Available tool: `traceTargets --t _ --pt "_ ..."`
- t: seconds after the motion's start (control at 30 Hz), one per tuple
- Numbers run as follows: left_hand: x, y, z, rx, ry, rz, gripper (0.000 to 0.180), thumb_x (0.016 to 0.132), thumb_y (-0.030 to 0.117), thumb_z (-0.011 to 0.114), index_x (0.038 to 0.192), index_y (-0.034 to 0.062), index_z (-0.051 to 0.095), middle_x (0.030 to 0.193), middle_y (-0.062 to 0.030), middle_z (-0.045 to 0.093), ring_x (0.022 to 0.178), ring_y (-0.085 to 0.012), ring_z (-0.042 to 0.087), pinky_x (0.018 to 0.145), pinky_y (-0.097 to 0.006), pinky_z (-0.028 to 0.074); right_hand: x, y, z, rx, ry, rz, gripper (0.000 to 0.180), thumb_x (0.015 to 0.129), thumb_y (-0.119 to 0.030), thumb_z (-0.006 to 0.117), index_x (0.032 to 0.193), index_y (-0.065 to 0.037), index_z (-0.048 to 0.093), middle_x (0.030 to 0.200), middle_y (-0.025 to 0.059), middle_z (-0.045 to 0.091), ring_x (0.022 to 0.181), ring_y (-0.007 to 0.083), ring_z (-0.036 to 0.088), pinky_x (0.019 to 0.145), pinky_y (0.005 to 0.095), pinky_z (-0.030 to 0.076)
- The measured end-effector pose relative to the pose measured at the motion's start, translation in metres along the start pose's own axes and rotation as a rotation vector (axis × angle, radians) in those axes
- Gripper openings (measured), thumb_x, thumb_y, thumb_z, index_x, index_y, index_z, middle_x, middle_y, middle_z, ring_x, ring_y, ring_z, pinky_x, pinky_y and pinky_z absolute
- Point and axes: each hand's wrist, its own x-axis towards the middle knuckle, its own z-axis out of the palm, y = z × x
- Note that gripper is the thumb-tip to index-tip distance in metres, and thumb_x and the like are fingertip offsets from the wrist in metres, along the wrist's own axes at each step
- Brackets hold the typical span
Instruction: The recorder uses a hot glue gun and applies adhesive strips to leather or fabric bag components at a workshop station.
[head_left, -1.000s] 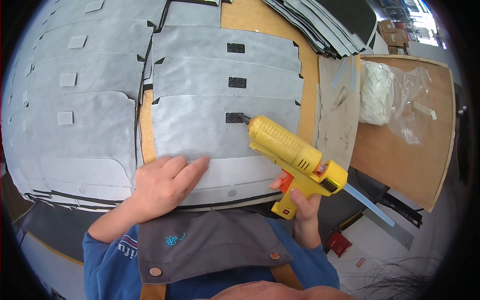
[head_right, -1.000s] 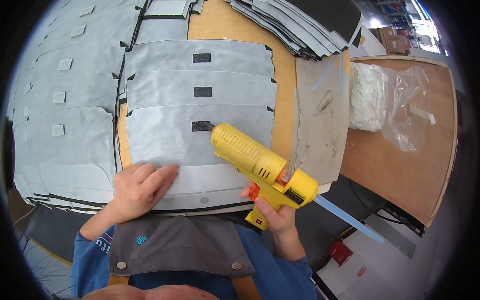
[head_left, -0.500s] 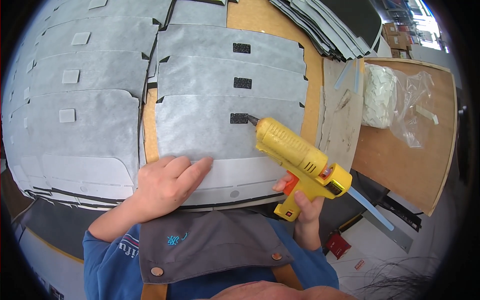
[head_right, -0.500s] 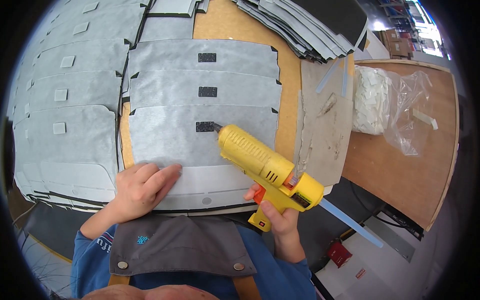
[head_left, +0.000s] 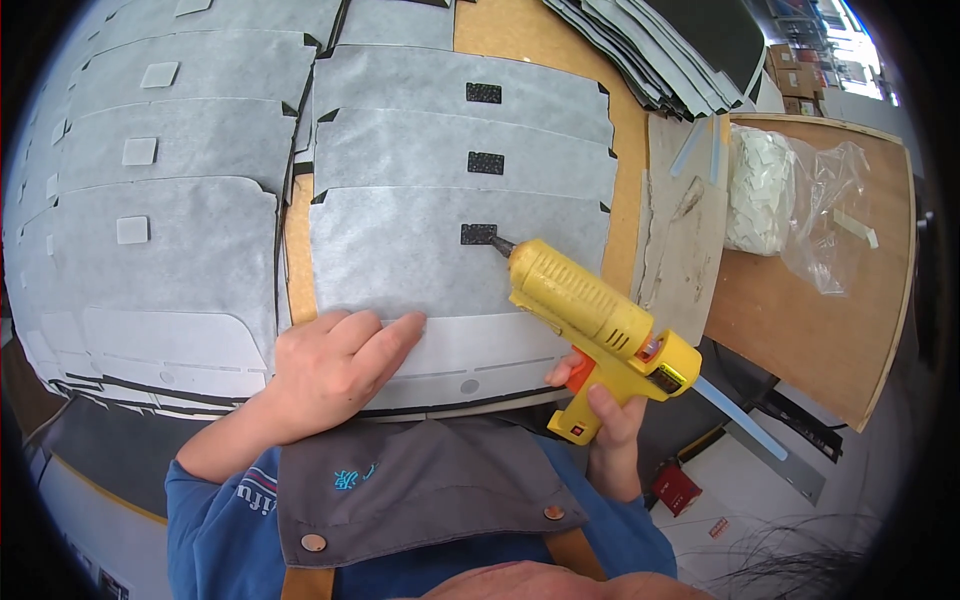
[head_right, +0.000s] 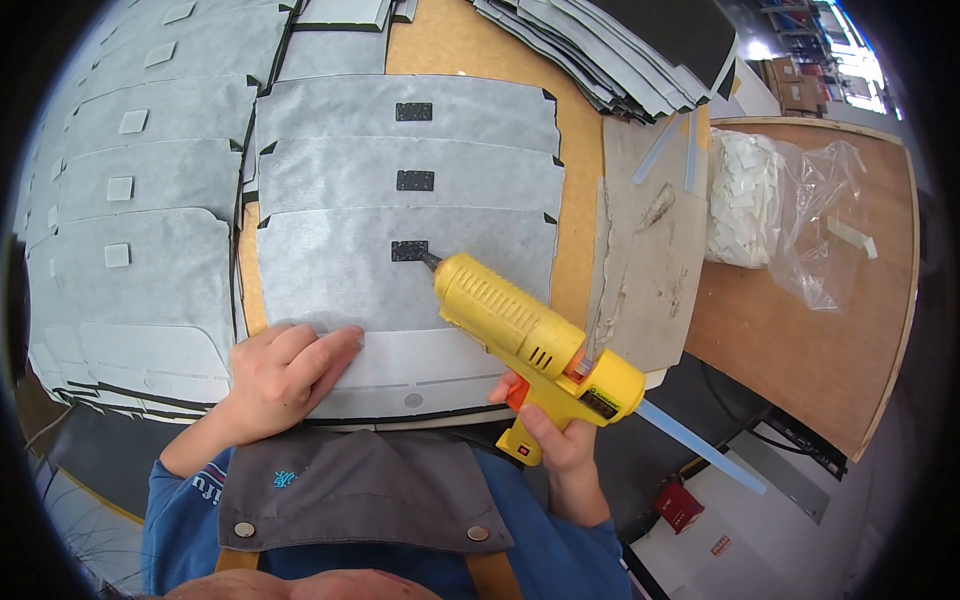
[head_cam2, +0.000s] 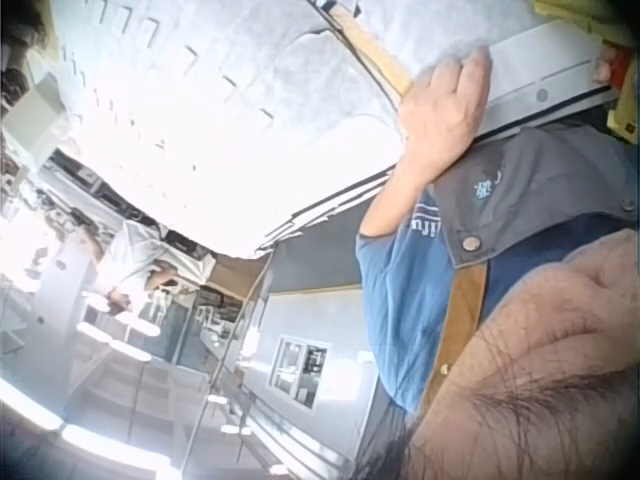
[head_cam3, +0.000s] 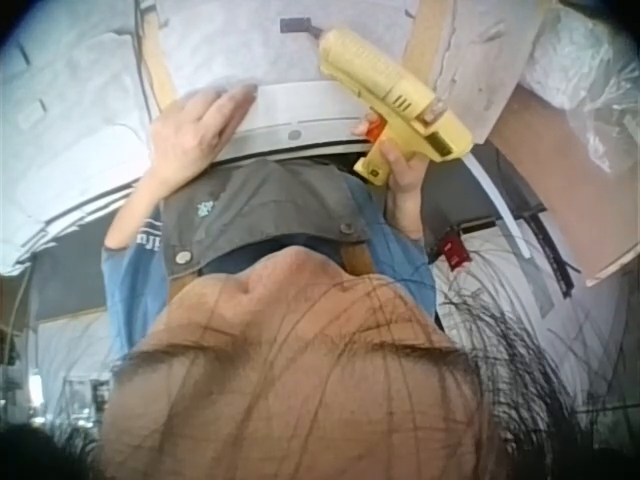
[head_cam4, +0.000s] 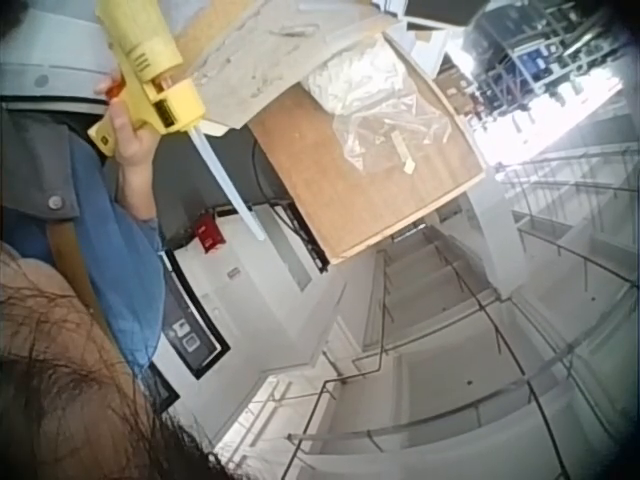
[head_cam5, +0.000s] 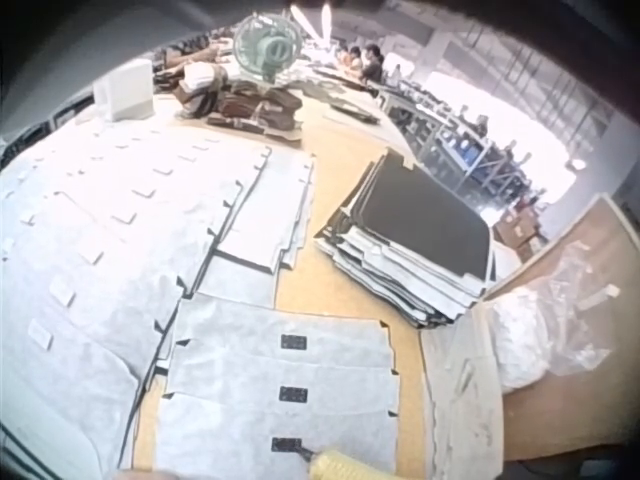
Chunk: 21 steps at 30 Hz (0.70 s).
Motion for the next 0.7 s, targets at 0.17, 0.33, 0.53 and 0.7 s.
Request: traceTargets --t 0.17,0.33,0.53,0.7 --pt "0.002 0.001 0.0 0.01 -0.001 -0.001 0.03 0.075 0.014 0.074 0.105 0.0152 0.069 0.064 0.0027 0.043 0.052 -0.0106 0.049 0.042 -0.027 0.038 0.001 0.0 0.003 -0.009 0.049 0.009 0.054 0.088 -0.019 0.065 0.13 0.01 0.045 0.106 0.021 0.06 0.095 0.0296 0.065 0.084 0.0462 0.054" --pt "-0.001 -0.001 -0.002 0.002 -0.017 -0.008 0.032 0.075 0.014 0.073 0.107 0.0158 0.069 0.065 0.0031 0.043 0.053 -0.0104 0.05 0.042 -0.027 0.038 0.009 -0.004 0.013 -0.05 0.024 0.004 0.057 0.088 -0.019 0.065 0.131 0.01 0.043 0.109 0.021 0.06 0.095 0.0301 0.065 0.084 0.0462 0.055" --pt "-0.003 0.0 -0.002 0.007 -0.039 -0.002 0.037 0.072 0.014 0.071 0.109 0.0159 0.068 0.066 0.0033 0.044 0.054 -0.0101 0.051 0.042 -0.026 0.039 0.013 -0.005 0.016 -0.039 0.014 0.022 0.059 0.088 -0.019 0.065 0.134 0.01 0.042 0.11 0.0209 0.059 0.096 0.0299 0.064 0.085 0.0464 0.056" --pt "-0.002 0.0 -0.003 0.005 -0.039 0.003 0.038 0.072 0.014 0.071 0.11 0.0155 0.068 0.066 0.0031 0.044 0.054 -0.0101 0.051 0.042 -0.026 0.039 0.013 -0.007 0.016 -0.047 0.016 0.039 0.059 0.088 -0.019 0.065 0.134 0.009 0.042 0.11 0.0214 0.059 0.096 0.0298 0.064 0.085 0.0462 0.056"
